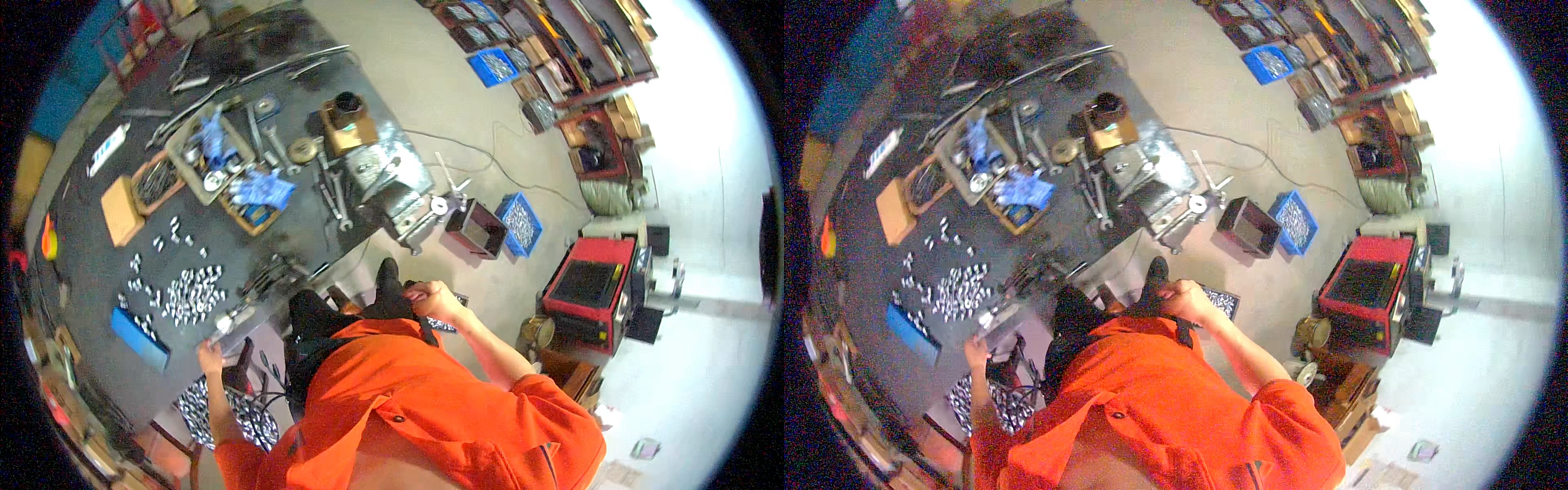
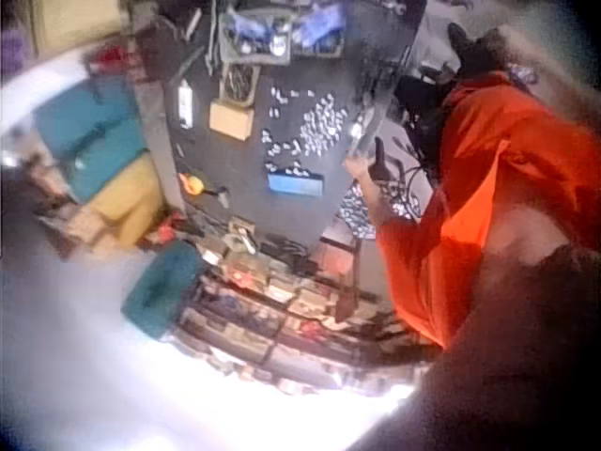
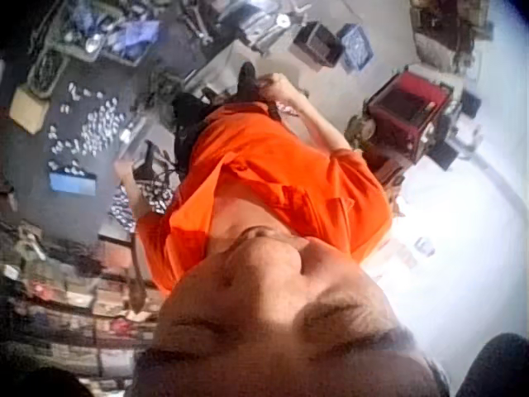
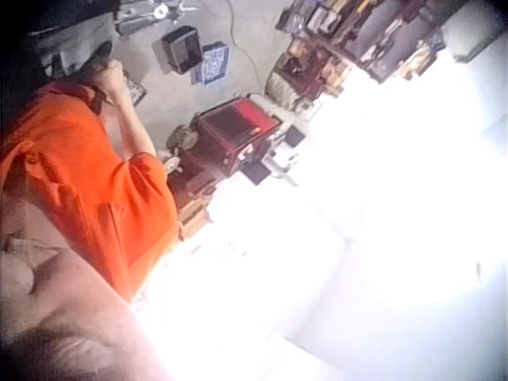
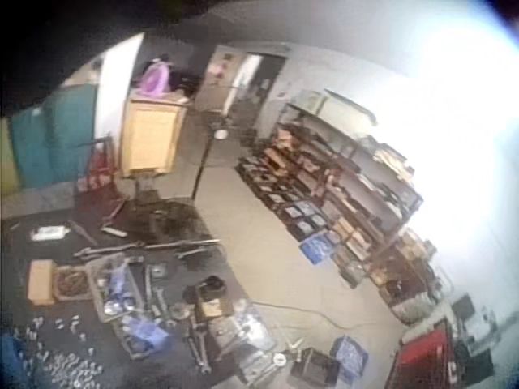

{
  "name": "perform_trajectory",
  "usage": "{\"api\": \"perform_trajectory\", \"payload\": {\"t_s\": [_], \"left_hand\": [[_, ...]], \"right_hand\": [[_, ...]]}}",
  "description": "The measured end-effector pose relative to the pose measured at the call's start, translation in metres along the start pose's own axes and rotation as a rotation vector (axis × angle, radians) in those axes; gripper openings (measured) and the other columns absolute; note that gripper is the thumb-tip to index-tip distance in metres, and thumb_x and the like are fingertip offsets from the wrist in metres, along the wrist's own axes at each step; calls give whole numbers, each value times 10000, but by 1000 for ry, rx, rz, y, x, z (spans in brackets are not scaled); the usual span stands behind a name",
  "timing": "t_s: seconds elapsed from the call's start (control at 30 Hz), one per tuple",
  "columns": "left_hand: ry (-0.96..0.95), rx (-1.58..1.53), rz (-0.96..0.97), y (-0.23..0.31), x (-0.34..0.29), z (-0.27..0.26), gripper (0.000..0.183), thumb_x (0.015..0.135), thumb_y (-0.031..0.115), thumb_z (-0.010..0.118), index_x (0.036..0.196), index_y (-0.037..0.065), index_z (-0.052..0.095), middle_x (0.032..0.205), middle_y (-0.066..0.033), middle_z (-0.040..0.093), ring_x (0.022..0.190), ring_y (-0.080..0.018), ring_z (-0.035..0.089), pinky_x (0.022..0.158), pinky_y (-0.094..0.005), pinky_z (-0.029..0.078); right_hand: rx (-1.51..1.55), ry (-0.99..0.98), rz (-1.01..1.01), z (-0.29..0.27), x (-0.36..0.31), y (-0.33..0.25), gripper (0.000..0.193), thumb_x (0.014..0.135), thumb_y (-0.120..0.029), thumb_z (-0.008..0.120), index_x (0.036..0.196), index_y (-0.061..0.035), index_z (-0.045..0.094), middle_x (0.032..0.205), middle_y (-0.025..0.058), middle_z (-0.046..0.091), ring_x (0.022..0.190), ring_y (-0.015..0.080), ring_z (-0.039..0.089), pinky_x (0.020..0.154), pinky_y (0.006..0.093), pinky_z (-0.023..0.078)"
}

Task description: The person picks up metal bolts from a round container and places them into a pile on a metal workbench.

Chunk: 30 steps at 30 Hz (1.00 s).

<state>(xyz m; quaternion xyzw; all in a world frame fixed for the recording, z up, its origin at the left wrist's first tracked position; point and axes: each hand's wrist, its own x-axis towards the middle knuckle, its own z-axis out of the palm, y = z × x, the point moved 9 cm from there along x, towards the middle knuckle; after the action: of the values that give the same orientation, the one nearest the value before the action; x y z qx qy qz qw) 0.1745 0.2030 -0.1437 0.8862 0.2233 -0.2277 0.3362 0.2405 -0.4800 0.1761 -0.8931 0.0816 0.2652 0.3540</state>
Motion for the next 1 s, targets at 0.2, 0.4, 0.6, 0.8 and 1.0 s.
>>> {"api": "perform_trajectory", "payload": {"t_s": [0.2, 0.4, 0.6, 0.8, 1.0], "left_hand": [[17, -502, -228, 153, -77, 14, 307, 813, 7, 561, 1107, -53, 500, 676, -118, 576, 479, -171, 552, 365, -273, 466], [-305, -454, -61, 339, -166, 102, 208, 809, 14, 554, 1014, -15, 568, 717, -85, 577, 587, -182, 609, 469, -282, 513], [-345, -154, 117, 514, -200, 168, 197, 841, 78, 583, 1011, -21, 592, 739, -41, 584, 601, -96, 533, 514, -256, 464], [-463, -6, 183, 580, -208, 238, 301, 839, 101, 616, 1098, -41, 555, 718, -45, 602, 600, -102, 520, 542, -266, 422], [-571, -98, 36, 592, -221, 294, 294, 820, 138, 641, 1055, -24, 573, 641, -18, 553, 565, -101, 505, 510, -260, 396]], "right_hand": [[53, -20, 317, -32, -43, 208, 233, 629, -177, 635, 832, -78, 689, 795, 113, 673, 776, 250, 657, 706, 327, 521], [94, 21, 328, -72, -64, 346, 250, 637, -187, 622, 855, -96, 704, 833, 120, 682, 769, 246, 656, 719, 326, 512], [316, 146, 321, -109, -75, 426, 188, 686, -150, 584, 822, -79, 692, 801, 117, 680, 711, 223, 649, 649, 317, 510], [363, 215, 424, -148, -103, 459, 205, 677, -106, 558, 816, -61, 703, 713, 154, 658, 637, 208, 632, 595, 317, 508], [814, 26, 702, -94, -126, 552, 158, 695, -1, 580, 834, 24, 652, 642, 86, 607, 543, 162, 588, 461, 277, 480]]}}
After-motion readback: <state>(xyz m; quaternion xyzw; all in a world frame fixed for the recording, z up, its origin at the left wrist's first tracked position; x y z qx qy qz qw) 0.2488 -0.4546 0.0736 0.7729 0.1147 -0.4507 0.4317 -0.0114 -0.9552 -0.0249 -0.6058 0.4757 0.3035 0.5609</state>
